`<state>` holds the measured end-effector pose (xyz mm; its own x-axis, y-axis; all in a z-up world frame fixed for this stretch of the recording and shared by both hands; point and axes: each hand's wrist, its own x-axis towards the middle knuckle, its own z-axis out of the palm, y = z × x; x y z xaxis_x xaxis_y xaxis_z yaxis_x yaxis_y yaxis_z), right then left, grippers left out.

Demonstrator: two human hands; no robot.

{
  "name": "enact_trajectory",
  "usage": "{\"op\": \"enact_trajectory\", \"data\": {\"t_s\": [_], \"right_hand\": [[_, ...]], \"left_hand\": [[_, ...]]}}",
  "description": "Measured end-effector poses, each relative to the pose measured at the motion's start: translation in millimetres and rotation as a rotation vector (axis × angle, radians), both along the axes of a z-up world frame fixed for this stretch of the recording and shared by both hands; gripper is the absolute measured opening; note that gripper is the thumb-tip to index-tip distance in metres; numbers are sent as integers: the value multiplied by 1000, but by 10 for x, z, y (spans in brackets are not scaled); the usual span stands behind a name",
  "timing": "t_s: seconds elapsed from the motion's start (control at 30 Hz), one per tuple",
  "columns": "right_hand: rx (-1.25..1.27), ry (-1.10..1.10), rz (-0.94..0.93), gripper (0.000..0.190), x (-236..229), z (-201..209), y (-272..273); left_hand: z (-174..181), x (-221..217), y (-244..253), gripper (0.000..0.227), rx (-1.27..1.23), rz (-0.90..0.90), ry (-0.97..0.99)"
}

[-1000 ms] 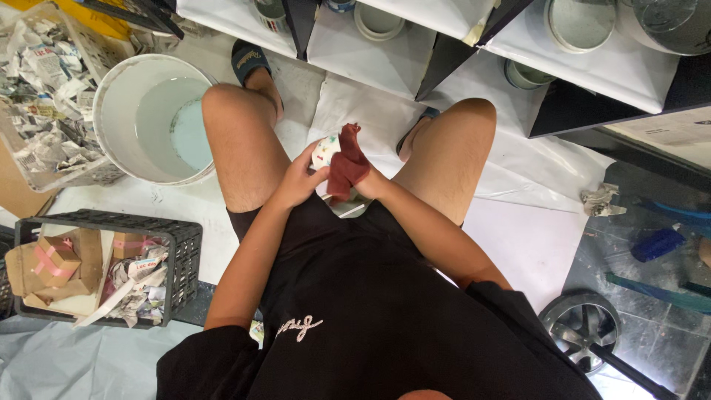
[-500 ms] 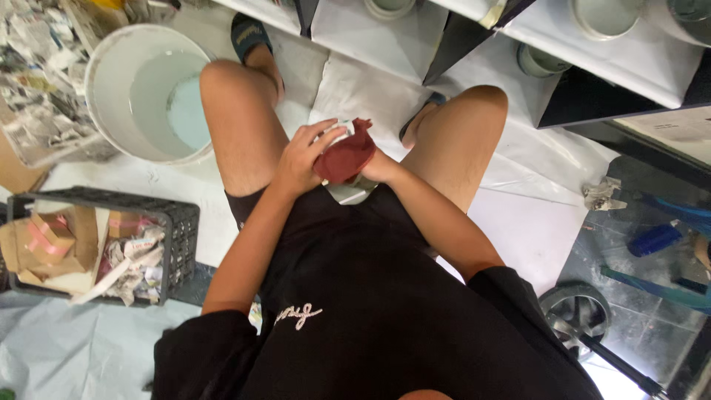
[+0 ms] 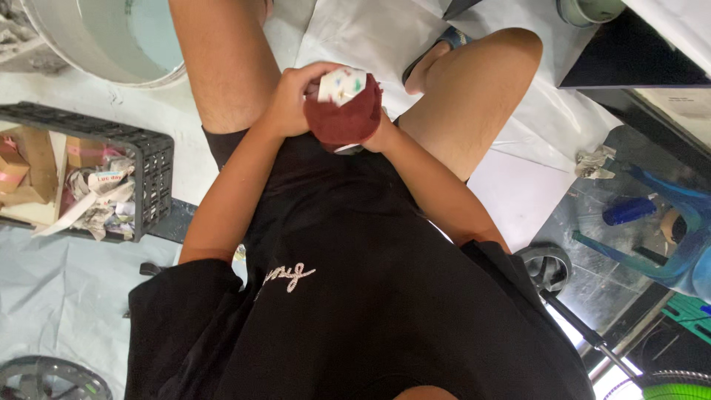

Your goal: The person sits on the floor and wipes a white ceramic mug with a red cloth, then places it on a shelf. They repeat the process with a small white bowl, wiping it thoroughly before placing it on the shelf.

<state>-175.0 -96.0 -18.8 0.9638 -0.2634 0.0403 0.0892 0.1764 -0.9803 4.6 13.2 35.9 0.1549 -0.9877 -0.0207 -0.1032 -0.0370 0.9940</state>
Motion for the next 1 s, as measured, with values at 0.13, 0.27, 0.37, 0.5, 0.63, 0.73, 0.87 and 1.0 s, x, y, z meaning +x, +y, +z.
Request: {"op": "enact_trajectory", "data": {"t_s": [0.13,0.27,0.37,0.5,0.63,0.73,0.87,1.0], "right_hand": [[-164,59,73,47,79,160,17],[-100,84,87,49,19,299,-50],[-198,102,45,47,1,330,4],[-739,311,16,25,147,243,88],[-757,95,-40,29,144,205,60],[-684,161,-70,36,91,327,0],[-666,62,-184,44,130,746,-76],[-1039,21,-271,47,321,1184,-108]], "left_hand": [[-247,-6,-19,37,-23,-31,406],[-368,6,-9,42,-3,-102,479],[-379,16,21,45,116,-87,375],[-372,54,-19,62,190,-75,489],[-481,79,-42,68,327,5,516],[-624,52,-58,67,232,73,572],[-741,-10,-127,61,115,205,855],[-838,-7,-75,70,162,220,897]]}}
